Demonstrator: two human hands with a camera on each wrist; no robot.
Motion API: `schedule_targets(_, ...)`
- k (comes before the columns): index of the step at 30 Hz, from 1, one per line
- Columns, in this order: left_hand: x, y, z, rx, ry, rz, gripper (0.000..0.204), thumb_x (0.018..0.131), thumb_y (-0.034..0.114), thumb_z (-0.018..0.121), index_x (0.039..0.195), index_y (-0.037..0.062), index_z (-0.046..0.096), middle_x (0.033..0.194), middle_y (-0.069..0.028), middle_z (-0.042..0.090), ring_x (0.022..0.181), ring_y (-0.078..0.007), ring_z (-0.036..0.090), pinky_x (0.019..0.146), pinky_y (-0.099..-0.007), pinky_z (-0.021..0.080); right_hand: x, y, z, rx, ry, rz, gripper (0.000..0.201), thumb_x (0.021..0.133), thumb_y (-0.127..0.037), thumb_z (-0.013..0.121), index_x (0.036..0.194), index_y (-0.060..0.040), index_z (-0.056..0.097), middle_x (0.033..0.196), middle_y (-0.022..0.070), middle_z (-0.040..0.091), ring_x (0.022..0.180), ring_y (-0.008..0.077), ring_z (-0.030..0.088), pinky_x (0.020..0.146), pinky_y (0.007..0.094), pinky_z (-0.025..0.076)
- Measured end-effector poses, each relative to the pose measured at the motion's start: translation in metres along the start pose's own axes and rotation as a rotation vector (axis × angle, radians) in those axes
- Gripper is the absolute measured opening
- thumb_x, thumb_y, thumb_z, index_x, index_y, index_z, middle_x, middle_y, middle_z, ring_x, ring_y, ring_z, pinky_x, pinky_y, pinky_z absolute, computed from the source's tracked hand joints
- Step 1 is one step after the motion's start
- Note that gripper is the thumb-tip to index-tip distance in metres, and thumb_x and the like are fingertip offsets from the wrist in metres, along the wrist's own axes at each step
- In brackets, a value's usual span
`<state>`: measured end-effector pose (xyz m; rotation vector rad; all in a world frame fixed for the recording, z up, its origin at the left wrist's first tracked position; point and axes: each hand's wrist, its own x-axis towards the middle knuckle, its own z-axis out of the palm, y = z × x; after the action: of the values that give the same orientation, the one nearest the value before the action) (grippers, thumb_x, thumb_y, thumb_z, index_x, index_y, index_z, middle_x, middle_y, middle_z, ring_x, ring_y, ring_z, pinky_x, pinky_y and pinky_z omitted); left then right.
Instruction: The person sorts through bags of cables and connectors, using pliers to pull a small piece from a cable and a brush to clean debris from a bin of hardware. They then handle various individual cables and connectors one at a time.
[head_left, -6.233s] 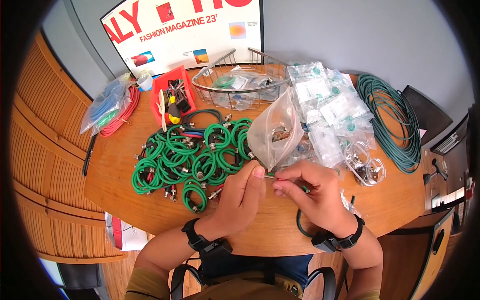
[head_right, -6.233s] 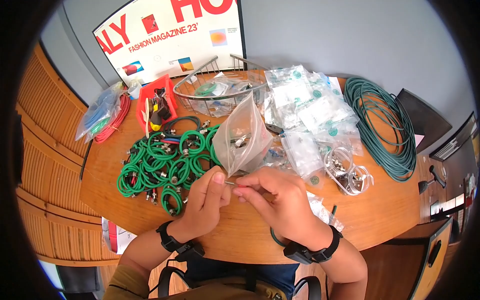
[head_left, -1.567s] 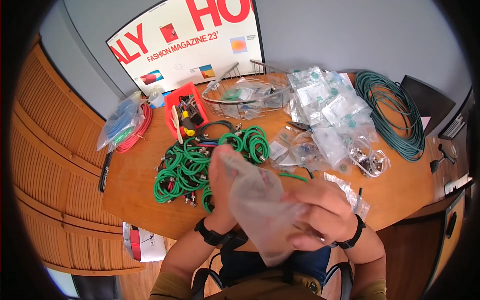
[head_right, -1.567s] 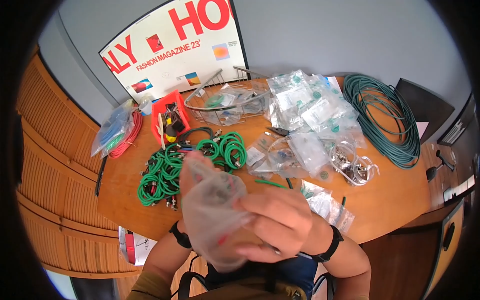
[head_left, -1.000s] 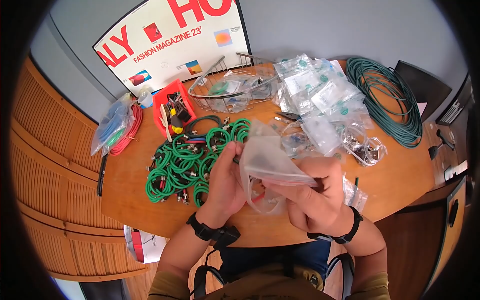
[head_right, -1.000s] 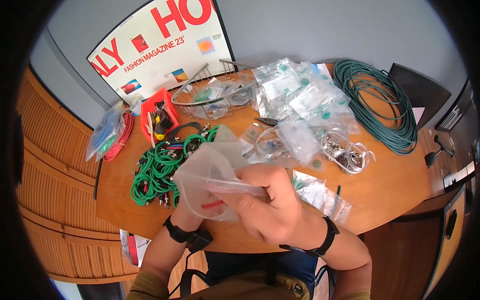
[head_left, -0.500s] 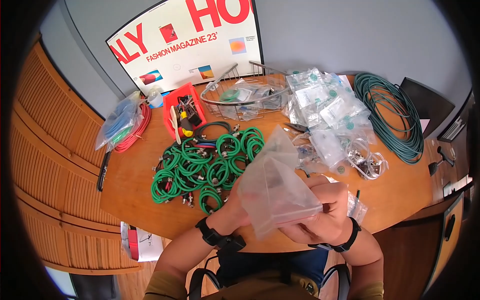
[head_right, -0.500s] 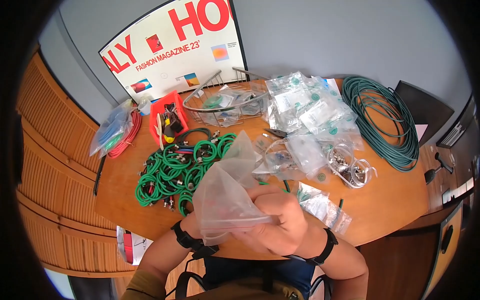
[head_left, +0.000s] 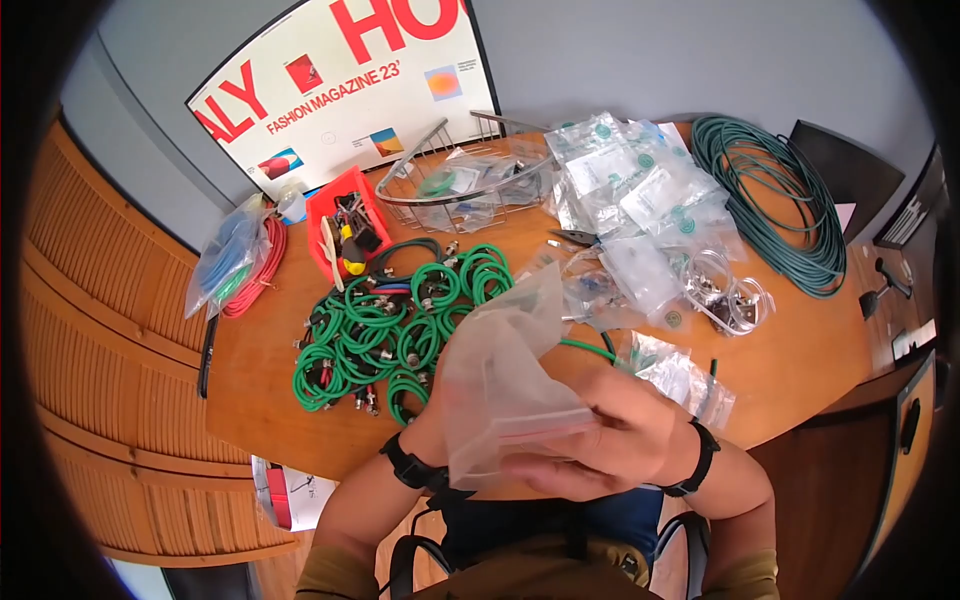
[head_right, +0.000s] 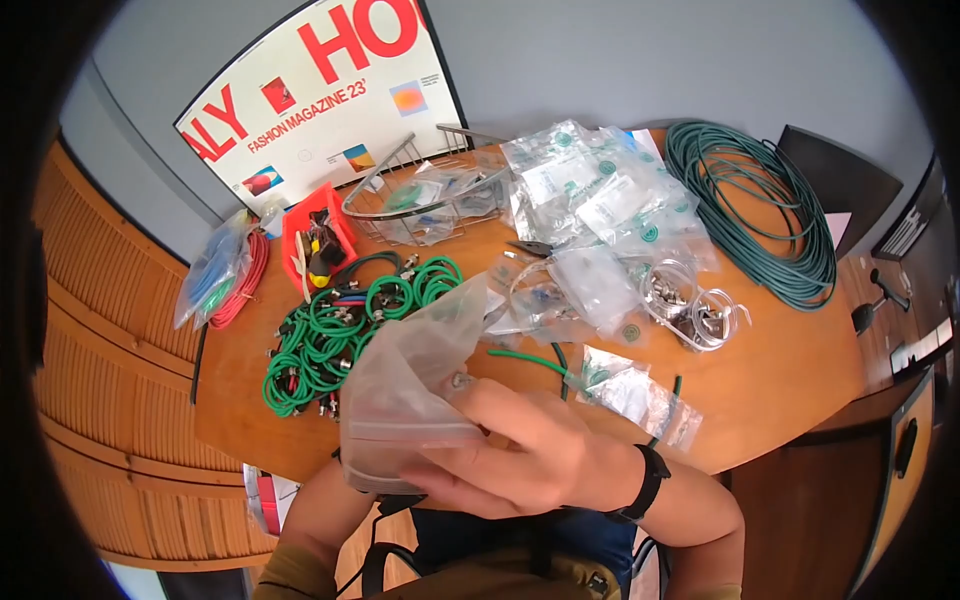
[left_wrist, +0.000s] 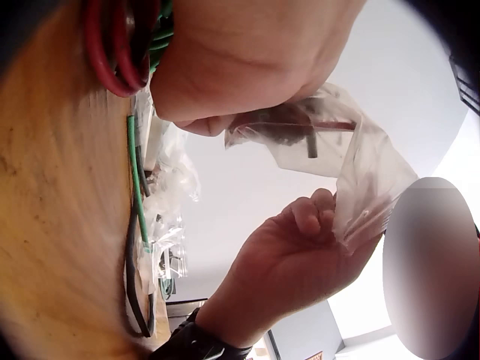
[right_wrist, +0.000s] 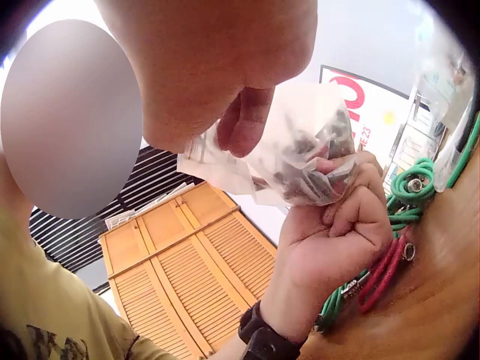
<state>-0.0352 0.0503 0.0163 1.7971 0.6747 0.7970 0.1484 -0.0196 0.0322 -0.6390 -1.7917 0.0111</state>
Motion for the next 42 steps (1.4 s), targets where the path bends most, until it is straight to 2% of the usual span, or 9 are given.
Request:
schedule_targets(6,-0.006,-0.004,-0.001,-0.165,-0.019,-0.208,0.06,0.091,0.013,0.081,0.144,0.0062,0.054,0.13,-0.0077,0.063,0.112,-0.0181,0.062,0.097,-0.0326,0.054,-0.008,0.006,0.004,-0.057,0.025,-0.028,0.017,0.079,-0.005,0.082,0.094,-0.0003,0.075,0.084,0.0073,0.055,0.053,0.0187,0.055,0.043,0.0325,0.045)
schedule_targets(16,0.019,-0.048,-0.009,-0.881,0.172,-0.364,0.035,0.109,0.015,0.051,0.142,0.0054,0.058,0.12,-0.0065,0.07,0.105,-0.0134,0.069,0.087,-0.0303,0.061,0.003,-0.002,-0.005,-0.137,-0.326,0.13,0.031,0.073,-0.016,0.078,0.102,-0.006,0.076,0.079,0.0038,0.056,0.055,0.0194,0.059,0.043,0.0356,0.045)
schedule_targets(19,0.024,-0.021,-0.002,-0.83,0.097,-0.271,0.034,0.104,0.015,0.062,0.137,0.0053,0.062,0.118,-0.0055,0.069,0.102,-0.0128,0.068,0.086,-0.029,0.06,0.008,-0.003,-0.004,-0.161,-0.309,0.138,0.023,0.073,-0.016,0.079,0.093,-0.006,0.073,0.082,0.0045,0.053,0.062,0.0207,0.06,0.046,0.036,0.047)
schedule_targets(21,0.021,-0.017,0.003,0.095,0.139,0.193,0.039,0.096,0.017,0.075,0.131,0.0038,0.065,0.116,-0.0043,0.069,0.098,-0.0131,0.066,0.085,-0.0281,0.059,0.013,0.0,-0.002,-0.157,-0.192,0.134,0.02,0.072,-0.016,0.08,0.086,-0.0054,0.07,0.086,0.0069,0.051,0.07,0.0226,0.063,0.051,0.0357,0.05)
schedule_targets(25,0.016,-0.02,0.003,-0.238,0.201,0.077,0.047,0.086,0.016,0.084,0.127,0.0032,0.066,0.116,-0.005,0.069,0.097,-0.0149,0.066,0.085,-0.0291,0.058,0.018,-0.007,-0.002,-0.185,-0.146,0.2,0.02,0.073,-0.016,0.081,0.08,-0.0052,0.066,0.089,0.0092,0.048,0.074,0.0243,0.062,0.053,0.0361,0.05)
schedule_targets(28,0.022,-0.02,-0.009,0.361,0.066,0.286,0.044,0.087,0.012,0.081,0.127,0.004,0.066,0.116,-0.0058,0.069,0.099,-0.0159,0.067,0.087,-0.0305,0.059,0.023,-0.017,-0.009,-0.206,-0.27,0.226,0.017,0.077,-0.014,0.077,0.081,-0.0027,0.065,0.092,0.0113,0.049,0.076,0.0254,0.063,0.056,0.0379,0.052)
schedule_targets(30,0.023,-0.031,-0.008,-1.165,0.034,-0.361,0.044,0.084,0.01,0.082,0.125,0.0055,0.067,0.116,-0.0067,0.07,0.102,-0.0177,0.069,0.09,-0.0317,0.059,0.025,-0.02,-0.012,-0.193,-0.379,0.26,0.014,0.082,-0.009,0.073,0.082,0.0004,0.062,0.094,0.0128,0.049,0.08,0.0274,0.065,0.06,0.0396,0.054)
schedule_targets(39,0.014,-0.012,-0.008,0.311,0.042,0.346,0.046,0.099,0.02,0.069,0.141,0.0048,0.057,0.133,-0.0118,0.066,0.115,-0.0229,0.068,0.098,-0.039,0.06,0.04,-0.029,-0.018,-0.145,-0.487,0.288,0.015,0.082,-0.007,0.07,0.09,0.003,0.062,0.098,0.0158,0.051,0.08,0.0306,0.068,0.062,0.0405,0.057)
schedule_targets(42,0.009,-0.012,-0.002,-0.097,0.067,0.166,0.046,0.104,0.027,0.06,0.145,0.0073,0.054,0.134,-0.0116,0.066,0.118,-0.0241,0.067,0.1,-0.0404,0.059,0.052,-0.03,-0.02,-0.167,-0.483,0.35,0.018,0.082,-0.008,0.071,0.094,0.0028,0.062,0.099,0.0165,0.053,0.076,0.0333,0.069,0.062,0.0417,0.057)
